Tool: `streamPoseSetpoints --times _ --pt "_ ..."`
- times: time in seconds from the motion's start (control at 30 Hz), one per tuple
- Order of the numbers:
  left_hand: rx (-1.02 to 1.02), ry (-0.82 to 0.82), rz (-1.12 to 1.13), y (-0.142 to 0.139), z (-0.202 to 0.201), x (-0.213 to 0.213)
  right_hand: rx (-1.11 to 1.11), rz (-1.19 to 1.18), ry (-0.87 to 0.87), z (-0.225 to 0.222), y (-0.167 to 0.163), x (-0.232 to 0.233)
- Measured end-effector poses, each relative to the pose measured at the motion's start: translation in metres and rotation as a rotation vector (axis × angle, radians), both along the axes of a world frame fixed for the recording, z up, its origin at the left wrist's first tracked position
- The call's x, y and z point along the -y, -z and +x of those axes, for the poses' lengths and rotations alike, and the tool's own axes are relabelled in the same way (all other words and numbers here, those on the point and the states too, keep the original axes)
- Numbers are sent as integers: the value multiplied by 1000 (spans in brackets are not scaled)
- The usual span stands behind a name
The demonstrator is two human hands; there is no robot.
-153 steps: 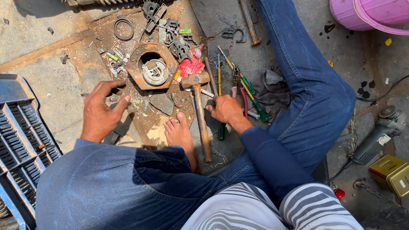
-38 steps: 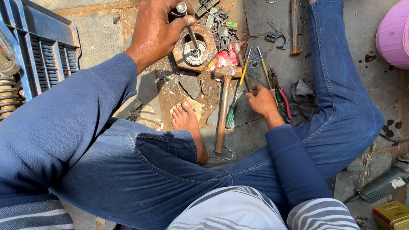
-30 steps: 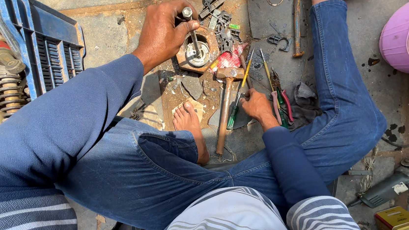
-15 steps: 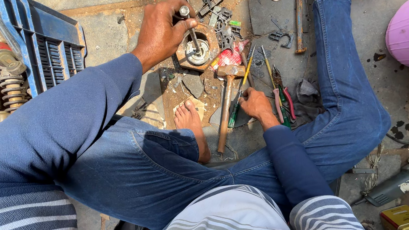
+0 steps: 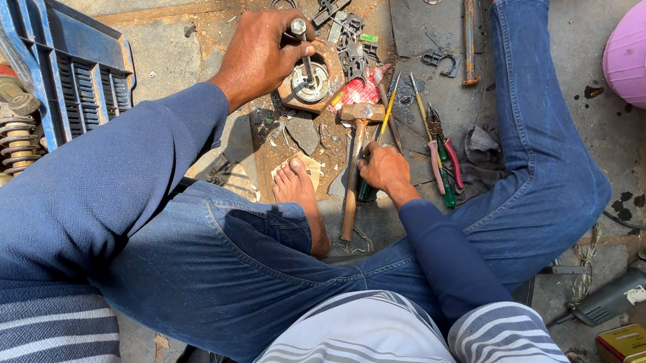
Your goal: The person sits on the ground and uses a screwdriver, hammer, and pliers to disassemble and adjust a circular mechanical component. They remove a metal ring with pliers and repeatedly tap the component with a hammer while seated.
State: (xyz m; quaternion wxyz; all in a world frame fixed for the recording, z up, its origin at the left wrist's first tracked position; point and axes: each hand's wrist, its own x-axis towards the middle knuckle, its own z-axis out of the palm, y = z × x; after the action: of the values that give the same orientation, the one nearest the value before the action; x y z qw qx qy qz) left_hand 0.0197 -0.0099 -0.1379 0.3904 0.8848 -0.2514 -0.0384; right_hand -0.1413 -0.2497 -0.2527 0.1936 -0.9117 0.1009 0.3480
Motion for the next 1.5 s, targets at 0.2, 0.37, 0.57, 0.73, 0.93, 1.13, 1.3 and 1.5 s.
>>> streamPoseSetpoints --times 0.2,0.37,0.57,0.73,0.93,1.13,1.3,1.5 --pt "10 5 0 -2 -2 1 -92 -241 -161 -5 8 -38" --pt "13 53 33 -8 -5 -1 -98 -255 -53 -8 10 -30" --pt "-14 56 23 -9 -6 -1 -78 54 430 -12 1 -17" --pt "20 60 14 -8 -5 -1 1 664 839 4 4 -22" --pt "-49 24 30 -7 -8 -3 95 724 817 -4 -3 -7" --pt "8 58 12 -4 -5 -2 132 706 730 -6 -23 9" --pt "-5 47 18 -4 -6 -1 143 794 730 -17 -28 12" --pt "-28 54 19 -1 -5 3 198 718 659 -33 -56 12"
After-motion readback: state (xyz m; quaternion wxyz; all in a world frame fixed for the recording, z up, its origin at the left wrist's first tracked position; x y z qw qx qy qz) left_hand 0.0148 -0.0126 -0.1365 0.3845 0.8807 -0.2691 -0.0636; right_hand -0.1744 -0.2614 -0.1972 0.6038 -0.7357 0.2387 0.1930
